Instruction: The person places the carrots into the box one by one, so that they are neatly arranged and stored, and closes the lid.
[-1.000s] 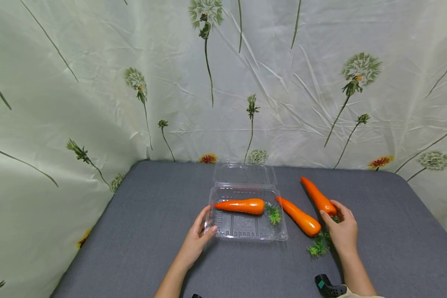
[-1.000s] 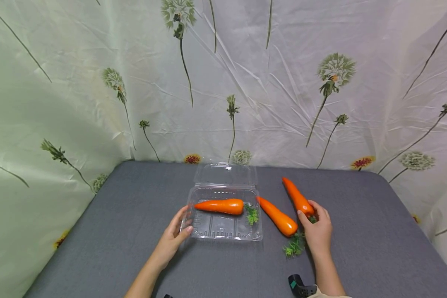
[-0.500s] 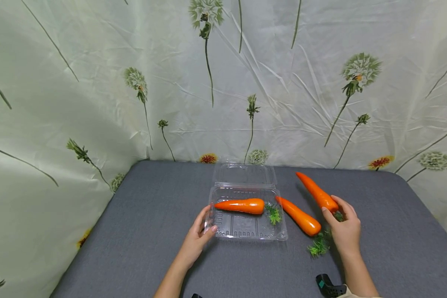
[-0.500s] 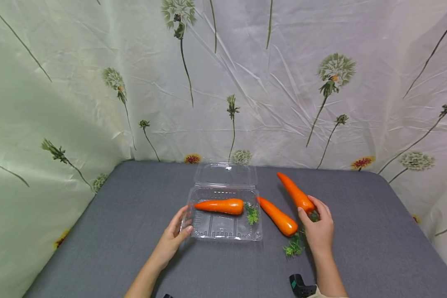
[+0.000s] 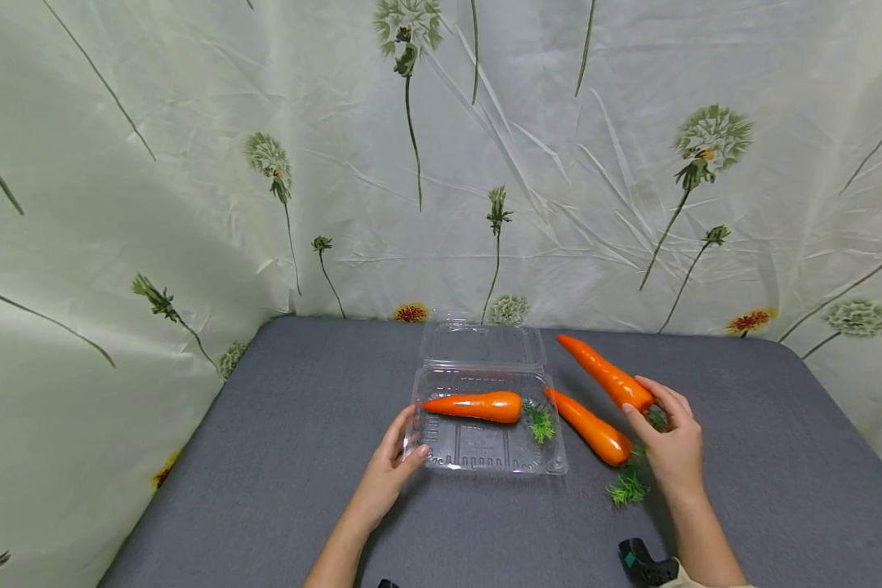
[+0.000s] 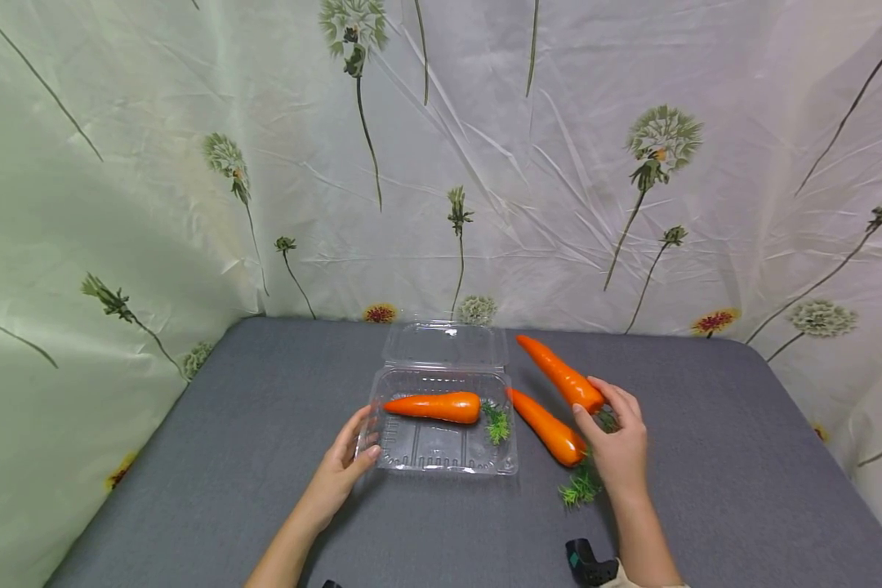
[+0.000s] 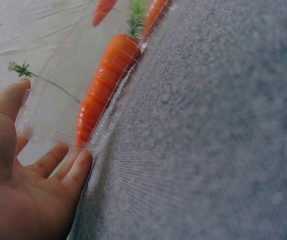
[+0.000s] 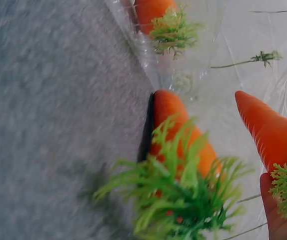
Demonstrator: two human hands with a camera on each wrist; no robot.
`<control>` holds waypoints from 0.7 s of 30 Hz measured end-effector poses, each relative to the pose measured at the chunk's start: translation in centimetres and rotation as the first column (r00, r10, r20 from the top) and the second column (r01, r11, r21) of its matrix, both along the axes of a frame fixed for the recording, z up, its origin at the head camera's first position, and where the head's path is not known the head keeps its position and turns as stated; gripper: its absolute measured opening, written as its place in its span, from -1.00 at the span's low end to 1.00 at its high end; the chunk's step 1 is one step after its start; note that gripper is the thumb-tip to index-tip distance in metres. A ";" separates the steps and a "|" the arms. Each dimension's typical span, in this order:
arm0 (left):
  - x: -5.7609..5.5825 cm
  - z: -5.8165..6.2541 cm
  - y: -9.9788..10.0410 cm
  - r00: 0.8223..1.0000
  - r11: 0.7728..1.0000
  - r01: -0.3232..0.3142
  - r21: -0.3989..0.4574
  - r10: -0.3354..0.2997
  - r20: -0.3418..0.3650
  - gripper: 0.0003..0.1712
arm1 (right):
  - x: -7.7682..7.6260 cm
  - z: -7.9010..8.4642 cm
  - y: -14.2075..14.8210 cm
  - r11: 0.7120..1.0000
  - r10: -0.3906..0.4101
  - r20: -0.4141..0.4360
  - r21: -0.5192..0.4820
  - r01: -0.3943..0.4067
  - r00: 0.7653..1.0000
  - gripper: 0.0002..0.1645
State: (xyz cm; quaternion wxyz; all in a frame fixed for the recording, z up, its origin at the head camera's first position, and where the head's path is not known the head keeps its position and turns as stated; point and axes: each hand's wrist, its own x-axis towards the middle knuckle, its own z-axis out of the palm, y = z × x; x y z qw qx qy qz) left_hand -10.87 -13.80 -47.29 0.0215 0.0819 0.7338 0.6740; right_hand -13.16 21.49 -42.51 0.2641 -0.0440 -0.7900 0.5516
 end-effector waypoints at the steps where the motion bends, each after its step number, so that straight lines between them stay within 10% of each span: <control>1: 0.0 0.0 0.0 1.000 1.000 0.000 -0.001 0.000 -0.002 -0.27 | -0.1 -0.1 0.0 1.000 0.011 0.000 0.001 -0.011 1.000 -0.50; 21: 0.4 1.6 0.1 1.000 1.000 0.021 0.004 -0.021 0.018 -0.27 | -0.6 0.7 -3.2 0.969 0.211 -0.011 -0.128 -0.210 0.978 -0.51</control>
